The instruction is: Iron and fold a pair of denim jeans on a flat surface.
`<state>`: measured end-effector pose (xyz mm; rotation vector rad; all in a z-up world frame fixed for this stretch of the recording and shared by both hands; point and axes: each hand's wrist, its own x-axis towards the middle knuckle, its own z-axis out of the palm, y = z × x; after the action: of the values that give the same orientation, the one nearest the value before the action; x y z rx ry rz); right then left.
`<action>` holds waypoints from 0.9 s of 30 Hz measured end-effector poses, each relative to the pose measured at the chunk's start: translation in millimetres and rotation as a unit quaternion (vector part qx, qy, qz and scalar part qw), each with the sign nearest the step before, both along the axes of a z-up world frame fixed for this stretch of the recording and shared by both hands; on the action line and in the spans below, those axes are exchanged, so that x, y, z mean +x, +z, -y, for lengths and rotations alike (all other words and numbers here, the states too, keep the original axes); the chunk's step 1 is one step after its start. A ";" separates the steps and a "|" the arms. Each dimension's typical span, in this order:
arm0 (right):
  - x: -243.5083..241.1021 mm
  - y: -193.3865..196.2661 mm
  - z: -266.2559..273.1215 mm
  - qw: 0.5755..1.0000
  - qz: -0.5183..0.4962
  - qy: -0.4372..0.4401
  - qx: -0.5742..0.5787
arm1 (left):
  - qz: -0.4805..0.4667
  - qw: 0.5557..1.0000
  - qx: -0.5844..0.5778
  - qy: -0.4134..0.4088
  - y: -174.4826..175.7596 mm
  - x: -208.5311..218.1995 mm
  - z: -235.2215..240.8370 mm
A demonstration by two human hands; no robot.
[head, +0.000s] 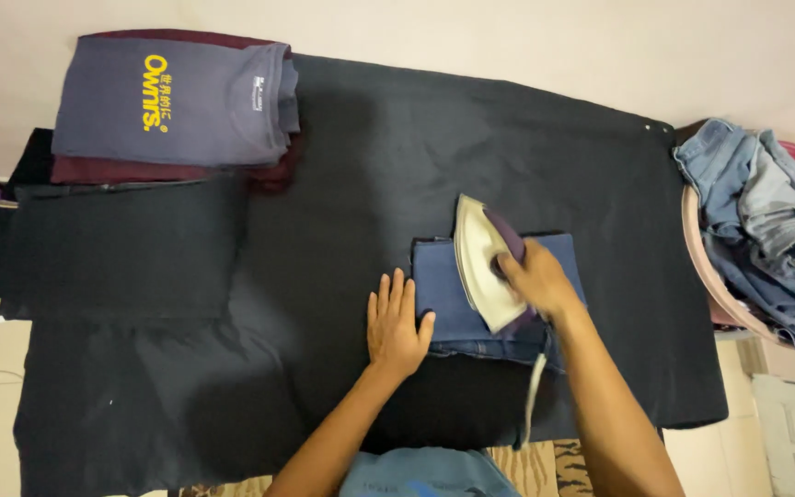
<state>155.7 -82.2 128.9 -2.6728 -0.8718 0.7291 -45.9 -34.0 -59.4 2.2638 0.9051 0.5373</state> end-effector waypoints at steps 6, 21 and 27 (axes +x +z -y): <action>-3.7 2.1 -3.0 1.000 0.007 -0.006 -0.018 | 0.021 0.999 0.029 0.015 -0.2 2.1 0.8; -5.7 -20.4 -47.0 0.999 0.031 0.037 -0.018 | 0.036 0.999 0.028 0.006 7.4 -1.2 -3.5; -72.3 15.4 -34.9 0.991 0.008 0.070 -0.117 | 0.113 0.992 -0.019 0.046 0.5 -33.4 5.1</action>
<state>83.4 -47.4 144.3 -2.8458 -1.0465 0.8929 -79.3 -39.2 -58.9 2.0836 0.8998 0.7923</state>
